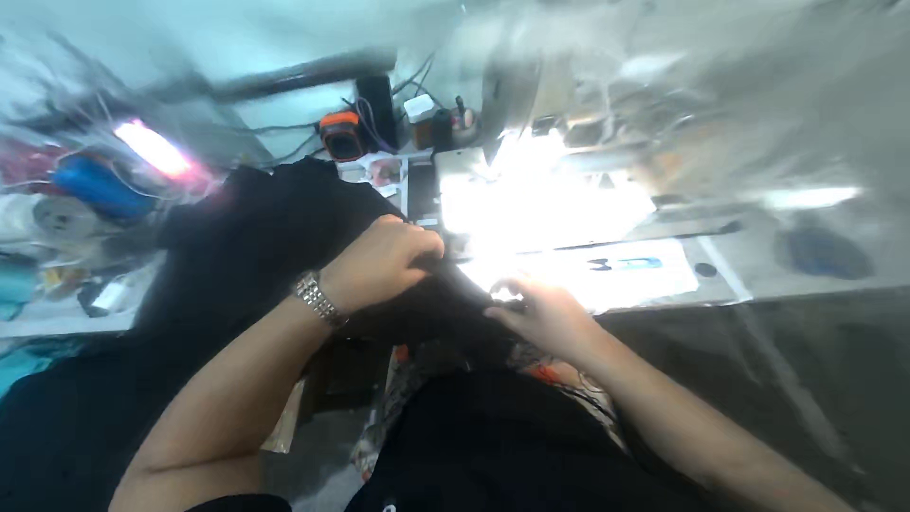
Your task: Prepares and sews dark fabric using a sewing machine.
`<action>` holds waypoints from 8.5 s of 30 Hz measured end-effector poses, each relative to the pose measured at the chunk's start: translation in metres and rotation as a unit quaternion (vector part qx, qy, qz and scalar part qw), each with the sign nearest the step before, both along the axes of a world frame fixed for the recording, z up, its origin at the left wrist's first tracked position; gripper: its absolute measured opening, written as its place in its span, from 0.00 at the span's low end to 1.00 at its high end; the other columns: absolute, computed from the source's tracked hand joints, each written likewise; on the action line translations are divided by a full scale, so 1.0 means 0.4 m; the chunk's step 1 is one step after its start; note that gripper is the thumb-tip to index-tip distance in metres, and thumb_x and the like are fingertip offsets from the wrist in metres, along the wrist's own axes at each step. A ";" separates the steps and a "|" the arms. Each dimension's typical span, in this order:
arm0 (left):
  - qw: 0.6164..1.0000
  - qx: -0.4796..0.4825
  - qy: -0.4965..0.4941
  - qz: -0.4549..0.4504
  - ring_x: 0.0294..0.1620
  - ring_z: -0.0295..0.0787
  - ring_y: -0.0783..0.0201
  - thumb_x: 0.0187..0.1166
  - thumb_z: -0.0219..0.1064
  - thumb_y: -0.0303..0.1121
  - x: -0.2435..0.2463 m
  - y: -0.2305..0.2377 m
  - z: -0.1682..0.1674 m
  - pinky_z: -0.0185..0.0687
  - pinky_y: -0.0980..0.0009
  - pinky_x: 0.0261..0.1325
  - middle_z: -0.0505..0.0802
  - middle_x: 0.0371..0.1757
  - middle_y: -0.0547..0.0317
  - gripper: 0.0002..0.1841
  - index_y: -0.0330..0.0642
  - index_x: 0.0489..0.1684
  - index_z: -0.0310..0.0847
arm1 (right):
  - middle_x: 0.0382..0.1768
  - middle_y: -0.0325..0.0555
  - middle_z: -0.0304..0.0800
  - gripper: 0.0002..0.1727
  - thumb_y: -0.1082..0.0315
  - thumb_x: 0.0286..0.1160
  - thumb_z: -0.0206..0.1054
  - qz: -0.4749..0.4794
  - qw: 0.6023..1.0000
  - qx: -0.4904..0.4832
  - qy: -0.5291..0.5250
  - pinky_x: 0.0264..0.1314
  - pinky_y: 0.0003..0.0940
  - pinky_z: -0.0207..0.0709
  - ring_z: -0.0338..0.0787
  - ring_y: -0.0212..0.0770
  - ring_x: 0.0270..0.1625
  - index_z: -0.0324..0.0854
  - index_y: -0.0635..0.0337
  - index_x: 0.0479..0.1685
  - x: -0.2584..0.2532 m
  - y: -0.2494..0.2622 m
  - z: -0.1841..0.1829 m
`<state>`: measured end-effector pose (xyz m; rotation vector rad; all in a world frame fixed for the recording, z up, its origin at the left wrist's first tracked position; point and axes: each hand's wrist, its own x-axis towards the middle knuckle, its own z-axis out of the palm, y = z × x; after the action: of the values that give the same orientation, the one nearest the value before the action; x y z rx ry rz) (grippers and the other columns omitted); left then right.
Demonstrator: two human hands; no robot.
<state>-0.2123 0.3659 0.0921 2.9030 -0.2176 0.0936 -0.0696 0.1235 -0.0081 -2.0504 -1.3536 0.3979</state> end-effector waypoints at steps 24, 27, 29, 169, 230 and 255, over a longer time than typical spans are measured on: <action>0.980 0.155 -0.102 0.072 0.28 0.90 0.55 0.80 0.64 0.32 -0.134 -0.169 -0.058 0.86 0.57 0.43 0.88 0.24 0.56 0.06 0.41 0.40 0.86 | 0.32 0.46 0.88 0.11 0.65 0.83 0.64 0.014 0.930 0.319 -0.180 0.40 0.28 0.82 0.88 0.39 0.36 0.93 0.51 0.52 -0.055 0.119 -0.057; 0.981 0.148 -0.111 0.065 0.28 0.89 0.56 0.81 0.62 0.33 -0.139 -0.168 -0.053 0.86 0.58 0.44 0.88 0.25 0.56 0.07 0.42 0.42 0.86 | 0.32 0.46 0.88 0.11 0.67 0.82 0.64 0.012 0.924 0.331 -0.191 0.40 0.27 0.82 0.87 0.38 0.36 0.92 0.54 0.50 -0.052 0.126 -0.057; 0.981 0.142 -0.118 0.062 0.27 0.88 0.56 0.83 0.61 0.33 -0.140 -0.168 -0.051 0.85 0.58 0.44 0.86 0.23 0.57 0.08 0.43 0.42 0.86 | 0.32 0.46 0.88 0.11 0.68 0.82 0.65 0.017 0.923 0.339 -0.183 0.42 0.25 0.82 0.87 0.38 0.36 0.92 0.54 0.52 -0.054 0.127 -0.055; 0.971 0.020 -0.090 0.222 0.83 0.75 0.45 0.88 0.54 0.48 0.236 -0.134 -0.169 0.66 0.45 0.85 0.84 0.78 0.43 0.24 0.49 0.74 0.85 | 0.58 0.42 0.96 0.16 0.71 0.80 0.58 0.026 0.943 0.204 -0.260 0.58 0.32 0.86 0.94 0.38 0.56 0.92 0.52 0.55 0.073 -0.076 0.010; 0.974 0.107 -0.157 0.125 0.75 0.83 0.54 0.68 0.72 0.22 0.206 -0.037 -0.145 0.52 0.32 0.87 0.96 0.49 0.64 0.10 0.50 0.40 0.91 | 0.54 0.40 0.97 0.13 0.66 0.82 0.60 0.012 0.960 0.204 -0.191 0.49 0.33 0.90 0.96 0.36 0.53 0.93 0.54 0.44 0.118 -0.016 0.029; 0.963 -0.094 -0.248 -0.047 0.80 0.76 0.57 0.75 0.73 0.56 0.061 -0.235 -0.251 0.56 0.44 0.90 0.86 0.72 0.56 0.31 0.52 0.75 0.74 | 0.62 0.45 0.94 0.14 0.66 0.78 0.64 -0.003 0.953 0.219 -0.211 0.56 0.35 0.89 0.95 0.40 0.54 0.93 0.49 0.54 -0.010 -0.108 -0.041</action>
<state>-0.1878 0.2720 -0.0082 2.6237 -0.4046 0.7835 -0.0738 0.0803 -0.0246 -1.8139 -1.5129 -0.3451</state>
